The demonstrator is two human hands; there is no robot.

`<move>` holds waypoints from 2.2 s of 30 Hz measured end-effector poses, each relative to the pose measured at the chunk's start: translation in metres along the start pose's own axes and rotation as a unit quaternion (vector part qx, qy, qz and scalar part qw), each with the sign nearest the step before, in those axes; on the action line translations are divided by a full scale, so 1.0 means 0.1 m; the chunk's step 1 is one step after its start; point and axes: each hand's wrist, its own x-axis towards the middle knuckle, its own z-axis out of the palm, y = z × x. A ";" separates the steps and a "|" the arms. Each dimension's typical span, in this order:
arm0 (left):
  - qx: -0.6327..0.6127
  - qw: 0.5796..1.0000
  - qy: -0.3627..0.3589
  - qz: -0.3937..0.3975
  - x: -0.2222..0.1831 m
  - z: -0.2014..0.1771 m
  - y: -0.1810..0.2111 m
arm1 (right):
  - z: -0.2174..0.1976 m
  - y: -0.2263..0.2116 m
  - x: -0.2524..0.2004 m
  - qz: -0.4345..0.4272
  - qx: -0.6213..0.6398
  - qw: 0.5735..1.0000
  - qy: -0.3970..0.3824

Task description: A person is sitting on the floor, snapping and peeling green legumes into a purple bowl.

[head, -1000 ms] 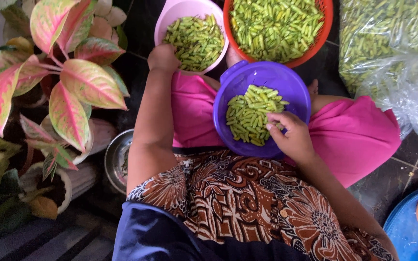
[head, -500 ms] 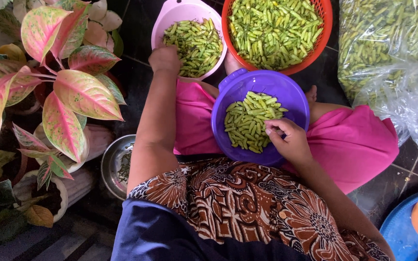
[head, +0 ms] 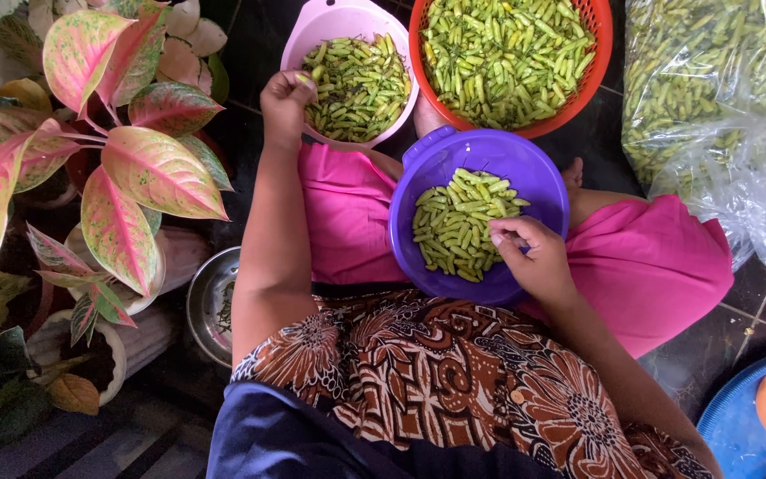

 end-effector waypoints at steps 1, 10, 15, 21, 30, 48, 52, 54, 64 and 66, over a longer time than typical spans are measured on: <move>0.000 1.000 0.000 0.000 -0.06 0.05 0.14 | 0.00 0.02 0.00 0.000 0.000 1.000 0.000; -0.291 0.920 -0.154 -0.214 -1.24 0.96 0.79 | 0.06 -0.18 0.28 0.000 0.130 0.991 0.019; -0.270 0.896 -0.268 -0.226 -1.97 1.33 0.65 | 0.28 -0.36 0.37 -0.116 0.166 0.979 0.010; -0.253 0.907 -0.270 -0.203 -2.31 1.33 0.88 | 0.28 -0.21 0.23 -0.065 0.212 0.973 0.062; -0.032 0.968 -0.245 -0.042 -2.46 1.40 0.81 | 0.22 -0.41 0.16 -0.244 -0.054 0.963 0.103; -0.522 0.779 -0.227 -0.262 -2.54 1.46 0.47 | 0.22 -0.05 0.12 0.067 0.478 0.876 0.001; -0.533 0.786 -0.201 -0.241 -2.59 1.52 0.52 | 0.32 -0.36 0.09 -0.060 0.171 0.983 0.030; -0.536 0.785 -0.175 -0.256 -2.61 1.54 0.59 | 0.34 -0.50 0.10 -0.120 0.026 0.991 0.047; -0.535 0.776 -0.191 -0.274 -2.70 1.56 0.37 | 0.31 -0.48 0.20 -0.008 -0.226 0.974 -0.011; -0.534 0.774 -0.193 -0.279 -2.72 1.57 0.37 | 0.28 -0.51 0.23 0.046 -0.148 0.986 -0.054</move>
